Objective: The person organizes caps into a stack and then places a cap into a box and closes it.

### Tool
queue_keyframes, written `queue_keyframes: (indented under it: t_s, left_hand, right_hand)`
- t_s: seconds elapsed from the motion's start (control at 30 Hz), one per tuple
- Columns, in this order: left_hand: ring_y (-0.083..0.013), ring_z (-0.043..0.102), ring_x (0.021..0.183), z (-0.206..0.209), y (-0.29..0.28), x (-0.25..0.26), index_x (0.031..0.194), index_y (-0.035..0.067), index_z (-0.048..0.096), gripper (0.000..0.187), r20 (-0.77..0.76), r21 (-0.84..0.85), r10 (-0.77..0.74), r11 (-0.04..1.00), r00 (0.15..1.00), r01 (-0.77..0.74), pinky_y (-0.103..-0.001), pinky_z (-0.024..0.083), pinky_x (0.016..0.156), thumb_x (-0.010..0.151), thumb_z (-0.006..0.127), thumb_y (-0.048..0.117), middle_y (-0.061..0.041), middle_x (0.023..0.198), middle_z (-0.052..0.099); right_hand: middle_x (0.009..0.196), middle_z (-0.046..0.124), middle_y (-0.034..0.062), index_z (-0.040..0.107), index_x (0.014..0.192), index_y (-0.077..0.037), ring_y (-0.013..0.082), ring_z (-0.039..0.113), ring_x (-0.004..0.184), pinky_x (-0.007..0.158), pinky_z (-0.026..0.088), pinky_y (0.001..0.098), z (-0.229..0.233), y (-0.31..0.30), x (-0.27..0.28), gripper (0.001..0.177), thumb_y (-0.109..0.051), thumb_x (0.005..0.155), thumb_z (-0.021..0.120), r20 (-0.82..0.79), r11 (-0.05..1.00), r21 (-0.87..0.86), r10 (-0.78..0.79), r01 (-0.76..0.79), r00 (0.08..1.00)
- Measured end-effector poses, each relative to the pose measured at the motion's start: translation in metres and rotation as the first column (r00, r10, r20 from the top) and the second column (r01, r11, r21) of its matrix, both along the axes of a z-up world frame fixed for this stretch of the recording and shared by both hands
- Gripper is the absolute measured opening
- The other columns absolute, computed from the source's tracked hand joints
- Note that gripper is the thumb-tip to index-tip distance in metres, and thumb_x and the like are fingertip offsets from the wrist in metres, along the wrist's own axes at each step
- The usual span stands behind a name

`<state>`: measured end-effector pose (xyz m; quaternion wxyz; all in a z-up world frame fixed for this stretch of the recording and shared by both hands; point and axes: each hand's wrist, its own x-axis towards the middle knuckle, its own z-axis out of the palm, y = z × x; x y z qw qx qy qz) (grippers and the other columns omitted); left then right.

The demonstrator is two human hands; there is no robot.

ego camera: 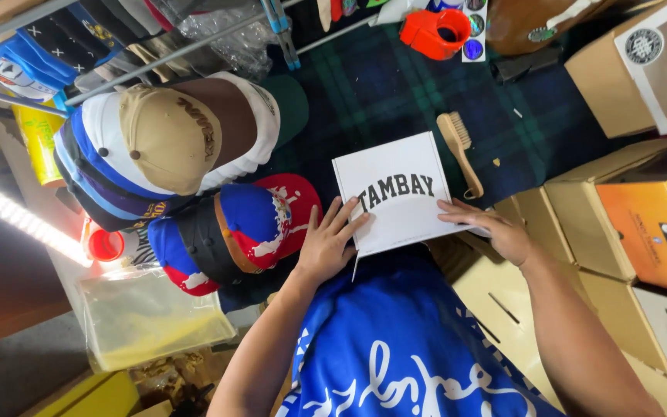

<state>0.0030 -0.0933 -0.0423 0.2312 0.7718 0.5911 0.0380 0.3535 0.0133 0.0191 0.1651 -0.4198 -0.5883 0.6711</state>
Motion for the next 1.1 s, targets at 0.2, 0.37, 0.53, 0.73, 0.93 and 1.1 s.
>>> queue_keyframes:
  t_s: [0.2,0.37,0.53,0.73,0.93,1.1]
  left_hand:
    - [-0.0278,0.018,0.157,0.012,-0.002,0.002,0.160,0.041,0.029,0.085,-0.048,0.022,0.025,0.999,0.999,-0.024,-0.069,0.013,0.122,0.089,0.074,0.026,0.003,0.173,0.013]
    - [-0.0340,0.055,0.135,0.036,-0.020,0.000,0.147,0.019,0.056,0.062,0.400,-0.027,0.287,0.953,0.871,-0.302,-0.047,0.054,0.106,0.089,0.060,-0.005,-0.010,0.163,0.037]
    - [-0.0377,0.058,0.131,0.027,-0.047,0.022,0.156,0.010,0.041,0.067,0.423,-0.441,0.582,0.802,0.695,-0.403,-0.051,0.050,0.108,0.096,0.055,0.036,-0.021,0.145,0.055]
    - [-0.0405,0.050,0.139,0.076,-0.034,0.043,0.161,0.001,0.022,0.081,0.355,-0.630,0.666,0.689,0.655,-0.359,-0.054,0.046,0.111,0.102,0.044,0.053,-0.027,0.149,0.051]
    - [-0.0363,0.037,0.148,0.049,-0.037,0.042,0.160,0.000,0.029,0.078,0.351,-0.752,0.759,0.578,0.549,-0.318,-0.053,0.037,0.117,0.103,0.048,0.049,-0.023,0.158,0.040]
    - [-0.0388,0.026,0.152,0.076,-0.031,0.043,0.156,-0.005,0.035,0.070,0.424,-0.793,0.802,0.554,0.421,-0.256,-0.056,0.030,0.119,0.105,0.051,0.040,-0.023,0.165,0.027]
  right_hand:
    - [0.153,0.054,0.0197,0.069,0.131,0.004,0.0316,0.041,0.148,0.122,0.027,0.0459,-0.019,-0.030,0.016,0.051,-0.016,0.086,0.053,-0.029,0.987,0.162,0.004,0.000,1.000]
    - [0.168,0.036,0.0057,0.068,0.138,-0.028,0.0313,0.039,0.148,0.117,0.038,0.0433,-0.032,-0.060,0.027,0.059,-0.021,0.080,0.081,0.484,0.968,0.252,-0.118,-0.009,0.867]
    - [0.154,0.054,0.0030,0.056,0.147,-0.034,0.0247,0.049,0.141,0.117,0.039,0.0421,-0.033,-0.083,-0.005,0.067,-0.044,0.083,0.075,0.568,0.959,0.225,-0.274,0.173,0.776]
    - [0.134,0.064,0.0238,0.043,0.155,-0.015,0.0379,0.058,0.130,0.111,0.046,0.0524,-0.029,-0.088,-0.045,0.079,-0.063,0.094,0.060,0.661,0.971,0.041,-0.202,0.234,0.723]
    - [0.109,0.071,0.0121,0.064,0.139,-0.011,0.0253,0.067,0.102,0.085,0.056,0.0415,-0.026,-0.094,-0.053,0.054,-0.050,0.101,0.063,0.426,0.802,-0.087,-0.506,0.590,0.750]
    - [0.114,0.059,0.0037,0.050,0.144,-0.005,0.0138,0.062,0.103,0.085,0.055,0.0310,-0.051,-0.103,-0.050,0.053,-0.035,0.104,0.065,0.134,0.708,-0.159,-0.675,0.688,0.726]
